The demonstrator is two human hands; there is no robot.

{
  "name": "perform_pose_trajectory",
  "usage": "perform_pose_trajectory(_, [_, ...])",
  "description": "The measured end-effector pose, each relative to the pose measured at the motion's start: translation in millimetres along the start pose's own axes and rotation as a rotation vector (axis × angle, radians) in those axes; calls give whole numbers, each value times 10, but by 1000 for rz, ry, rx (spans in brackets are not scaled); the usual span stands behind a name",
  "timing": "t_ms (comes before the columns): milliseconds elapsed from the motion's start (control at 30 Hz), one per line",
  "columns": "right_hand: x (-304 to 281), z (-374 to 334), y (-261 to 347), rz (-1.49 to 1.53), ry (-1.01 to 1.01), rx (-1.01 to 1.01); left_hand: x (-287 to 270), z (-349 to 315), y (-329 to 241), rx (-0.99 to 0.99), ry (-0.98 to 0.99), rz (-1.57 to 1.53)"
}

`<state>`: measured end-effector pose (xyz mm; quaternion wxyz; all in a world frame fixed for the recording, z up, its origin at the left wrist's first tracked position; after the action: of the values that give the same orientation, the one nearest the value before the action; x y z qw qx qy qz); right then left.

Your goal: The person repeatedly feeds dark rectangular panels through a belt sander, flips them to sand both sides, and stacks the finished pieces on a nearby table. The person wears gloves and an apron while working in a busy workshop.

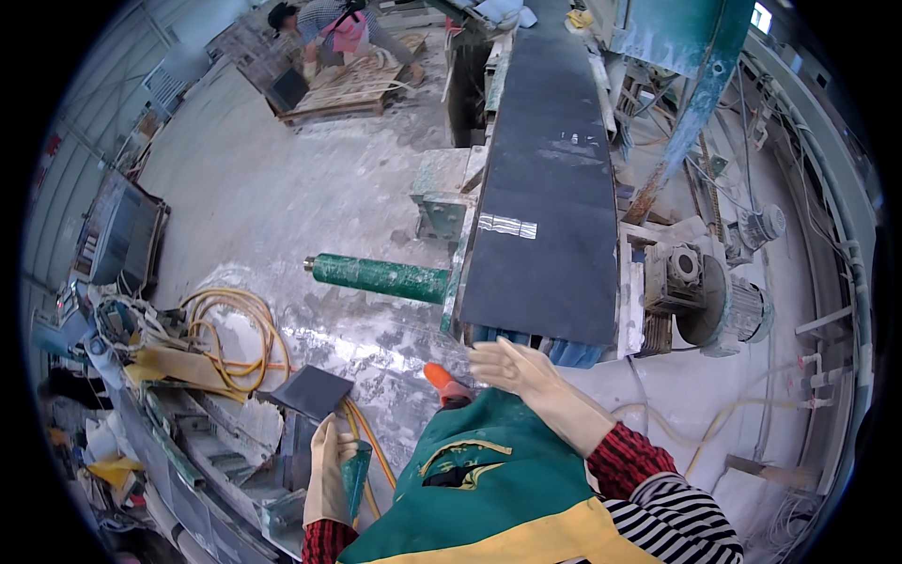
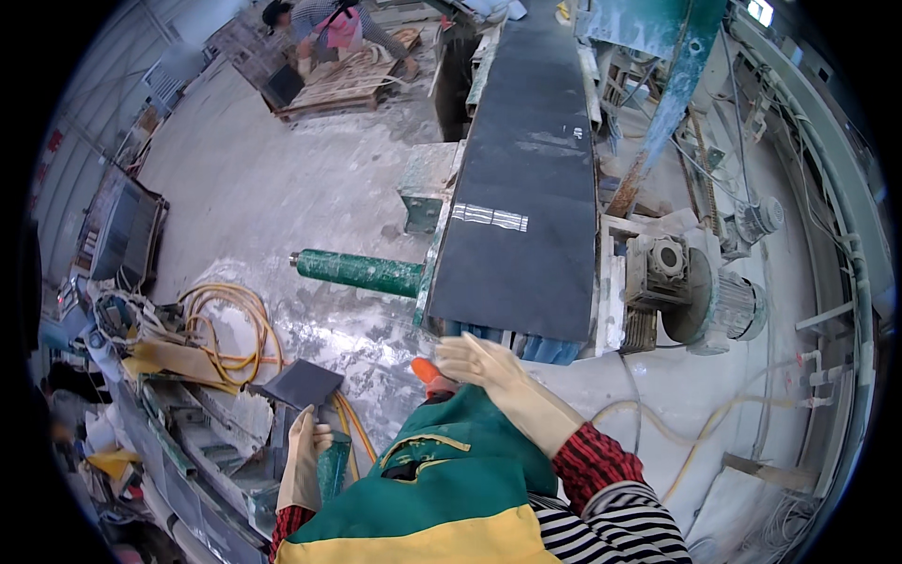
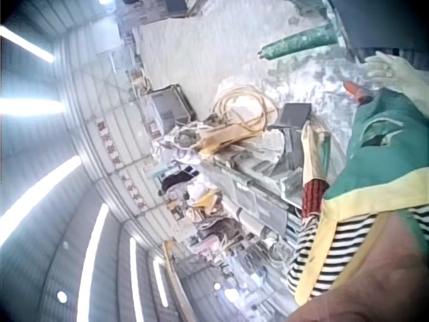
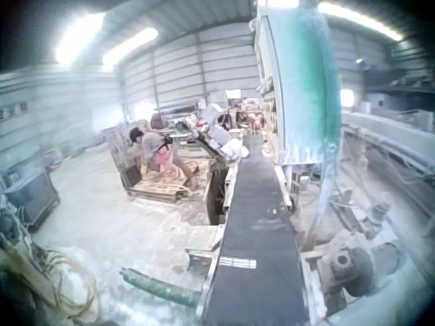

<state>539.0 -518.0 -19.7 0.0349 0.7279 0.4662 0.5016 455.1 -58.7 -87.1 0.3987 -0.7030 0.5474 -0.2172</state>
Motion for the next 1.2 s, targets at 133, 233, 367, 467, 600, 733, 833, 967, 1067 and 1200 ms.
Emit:
perform_pose_trajectory(133, [204,648,108,113,-59,-54,-234,-424,179,20,-74,-151])
perform_pose_trajectory(233, [72,928,110,104,-229,-125,-386,-598,273,-17,-115,-265])
perform_pose_trajectory(367, [-330,711,130,302,-267,-244,-760,-688,405,38,-176,-275])
perform_pose_trajectory(467, [-853,306,256,468,-398,-358,-983,-898,373,57,-230,-303])
perform_pose_trajectory(600, [-1547,-308,462,467,-470,-536,-1562,-1211,540,95,-335,-355])
perform_pose_trajectory(733, [-2083,-826,534,583,-741,-835,-2243,-1622,544,345,-556,-269])
perform_pose_trajectory(833, [-2097,-1034,306,534,-875,-818,-3243,-2015,899,611,-872,-97])
perform_pose_trajectory(967, [-1958,-1001,-213,490,-846,-697,-4119,-2464,1352,463,-1306,551])
perform_pose_trajectory(1067, [-1632,-857,-665,412,-894,-559,-4222,-2384,1621,215,-1150,895])
perform_pose_trajectory(1200, [-725,-414,-1139,280,-860,-381,-3969,-2367,1581,275,-1138,1156])
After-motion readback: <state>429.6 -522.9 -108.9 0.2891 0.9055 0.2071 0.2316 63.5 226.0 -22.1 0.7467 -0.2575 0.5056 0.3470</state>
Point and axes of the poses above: each hand's wrist, its own z-axis towards the middle knuckle, its own x-axis out of the palm, y = z × x, the point moved 5 cm from there along z, towards the middle knuckle, and after that the axes turned 4 degrees about x, right-handed, at the moved point
